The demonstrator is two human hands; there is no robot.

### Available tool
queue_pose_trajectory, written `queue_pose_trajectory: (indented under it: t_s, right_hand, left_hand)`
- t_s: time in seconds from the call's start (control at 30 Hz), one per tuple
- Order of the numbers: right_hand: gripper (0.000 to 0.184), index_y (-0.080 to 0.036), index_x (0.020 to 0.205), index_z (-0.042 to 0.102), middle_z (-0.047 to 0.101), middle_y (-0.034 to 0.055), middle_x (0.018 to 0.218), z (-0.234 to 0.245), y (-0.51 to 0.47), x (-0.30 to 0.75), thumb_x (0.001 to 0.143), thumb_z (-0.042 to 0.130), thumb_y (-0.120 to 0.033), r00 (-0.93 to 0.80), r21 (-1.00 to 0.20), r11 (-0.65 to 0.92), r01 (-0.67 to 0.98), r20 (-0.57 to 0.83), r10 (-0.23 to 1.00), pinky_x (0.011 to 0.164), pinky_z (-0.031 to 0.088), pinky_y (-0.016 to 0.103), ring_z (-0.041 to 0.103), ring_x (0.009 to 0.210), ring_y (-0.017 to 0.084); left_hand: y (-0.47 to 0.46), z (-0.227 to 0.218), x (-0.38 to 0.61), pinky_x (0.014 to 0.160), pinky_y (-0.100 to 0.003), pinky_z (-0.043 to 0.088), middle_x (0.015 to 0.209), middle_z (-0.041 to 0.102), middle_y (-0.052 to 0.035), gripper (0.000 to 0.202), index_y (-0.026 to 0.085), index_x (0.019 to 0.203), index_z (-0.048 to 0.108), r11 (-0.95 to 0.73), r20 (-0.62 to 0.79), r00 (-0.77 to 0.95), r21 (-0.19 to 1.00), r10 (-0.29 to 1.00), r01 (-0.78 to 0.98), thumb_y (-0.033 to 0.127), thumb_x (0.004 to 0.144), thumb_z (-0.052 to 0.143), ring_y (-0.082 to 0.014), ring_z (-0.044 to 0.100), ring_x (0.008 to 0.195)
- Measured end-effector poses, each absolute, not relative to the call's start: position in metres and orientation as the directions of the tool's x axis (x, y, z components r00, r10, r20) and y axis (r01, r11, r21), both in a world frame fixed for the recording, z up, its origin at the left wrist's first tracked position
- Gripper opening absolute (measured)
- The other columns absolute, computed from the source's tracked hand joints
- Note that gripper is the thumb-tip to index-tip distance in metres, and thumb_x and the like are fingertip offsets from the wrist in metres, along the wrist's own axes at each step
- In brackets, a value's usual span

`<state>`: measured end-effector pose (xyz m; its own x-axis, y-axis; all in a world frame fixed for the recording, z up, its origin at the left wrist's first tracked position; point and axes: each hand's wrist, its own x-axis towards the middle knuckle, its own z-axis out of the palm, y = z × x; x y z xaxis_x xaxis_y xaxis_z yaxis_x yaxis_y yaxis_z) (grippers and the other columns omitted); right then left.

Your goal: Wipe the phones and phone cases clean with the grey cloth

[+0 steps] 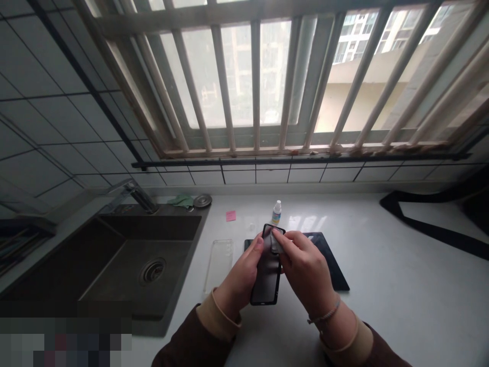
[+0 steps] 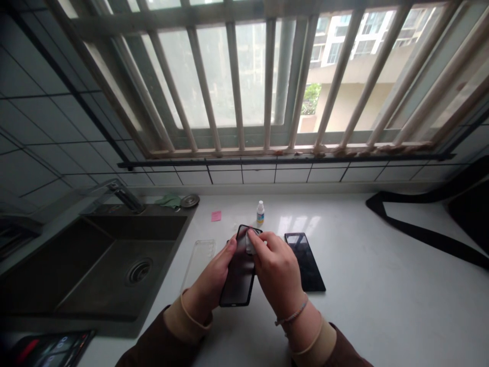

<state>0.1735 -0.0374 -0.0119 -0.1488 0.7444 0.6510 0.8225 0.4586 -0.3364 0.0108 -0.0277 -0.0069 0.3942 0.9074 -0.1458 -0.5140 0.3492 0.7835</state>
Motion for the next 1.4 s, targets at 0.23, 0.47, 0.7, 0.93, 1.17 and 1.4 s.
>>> queue_pose_trajectory:
  t_s: [0.23, 0.47, 0.7, 0.93, 1.17, 1.4]
  right_hand:
    - [0.044, -0.015, 0.138, 0.066, 0.071, 0.0132, 0.106, -0.014, -0.035, 0.173, 0.097, 0.054, -0.009, -0.131, -0.307, 0.355, 0.883, 0.564, 0.815, 0.083, 0.056, 0.040, 0.069, 0.092, 0.028]
    - [0.041, -0.017, 0.130, 0.071, 0.072, 0.0098, 0.106, -0.012, -0.041, 0.164, 0.092, 0.059, -0.009, -0.140, -0.493, 0.375, 0.785, 0.449, 0.883, 0.083, 0.057, 0.037, 0.071, 0.092, 0.026]
    - [0.023, -0.022, 0.102, 0.079, 0.073, 0.0055, 0.094, -0.008, -0.049, 0.153, 0.085, 0.066, -0.010, -0.280, -0.589, 0.424, 0.688, 0.323, 0.904, 0.078, 0.054, 0.033, 0.071, 0.085, 0.023]
    - [0.015, -0.023, 0.092, 0.078, 0.073, 0.0036, 0.089, 0.000, -0.049, 0.155, 0.090, 0.065, -0.016, -0.207, -0.850, 0.341, 0.402, 0.279, 0.938, 0.075, 0.050, 0.031, 0.067, 0.081, 0.020]
    - [0.043, -0.022, 0.127, 0.075, 0.078, 0.0087, 0.115, -0.023, -0.026, 0.169, 0.099, 0.066, -0.054, 0.272, -0.977, 0.077, -0.198, 0.020, 0.962, 0.079, 0.060, 0.036, 0.071, 0.094, 0.024]
    - [0.032, -0.028, 0.132, 0.075, 0.076, 0.0075, 0.132, -0.014, -0.031, 0.172, 0.105, 0.058, -0.033, 0.200, -0.891, 0.349, 0.290, 0.413, 0.889, 0.110, 0.055, 0.046, 0.070, 0.125, 0.027]
  left_hand:
    - [-0.025, -0.011, 0.011, 0.116, -0.048, 0.050, 0.150, 0.063, -0.0126, 0.055, 0.026, 0.152, 0.060, 0.316, -0.126, 0.360, 0.780, 0.925, -0.540, 0.051, 0.102, 0.065, -0.0323, 0.062, 0.136]
    - [-0.024, -0.014, 0.012, 0.126, -0.044, 0.037, 0.142, 0.070, -0.0117, 0.053, 0.024, 0.145, 0.066, 0.216, -0.100, 0.221, 0.775, 0.970, -0.594, 0.050, 0.100, 0.069, -0.0301, 0.059, 0.141]
    - [-0.014, -0.003, 0.001, 0.091, -0.038, 0.062, 0.124, 0.076, -0.0179, 0.058, 0.010, 0.130, 0.072, 0.234, -0.242, 0.088, 0.682, 0.966, -0.693, 0.059, 0.105, 0.054, -0.0248, 0.076, 0.098]
    - [-0.006, 0.011, -0.009, 0.083, -0.038, 0.064, 0.115, 0.078, -0.0202, 0.063, 0.005, 0.122, 0.075, 0.290, -0.326, 0.098, 0.618, 0.940, -0.731, 0.057, 0.108, 0.042, -0.0254, 0.077, 0.087]
    - [-0.014, 0.005, -0.005, 0.069, -0.036, 0.063, 0.099, 0.081, -0.0200, 0.040, 0.011, 0.129, 0.066, 0.424, -0.343, 0.250, 0.746, 0.906, -0.513, 0.041, 0.105, 0.057, -0.0285, 0.079, 0.079]
    - [-0.022, -0.002, 0.000, 0.057, -0.034, 0.062, 0.085, 0.078, -0.0114, 0.024, 0.016, 0.112, 0.065, 0.465, -0.341, 0.356, 0.807, 0.870, -0.363, 0.037, 0.101, 0.064, -0.0230, 0.074, 0.063]
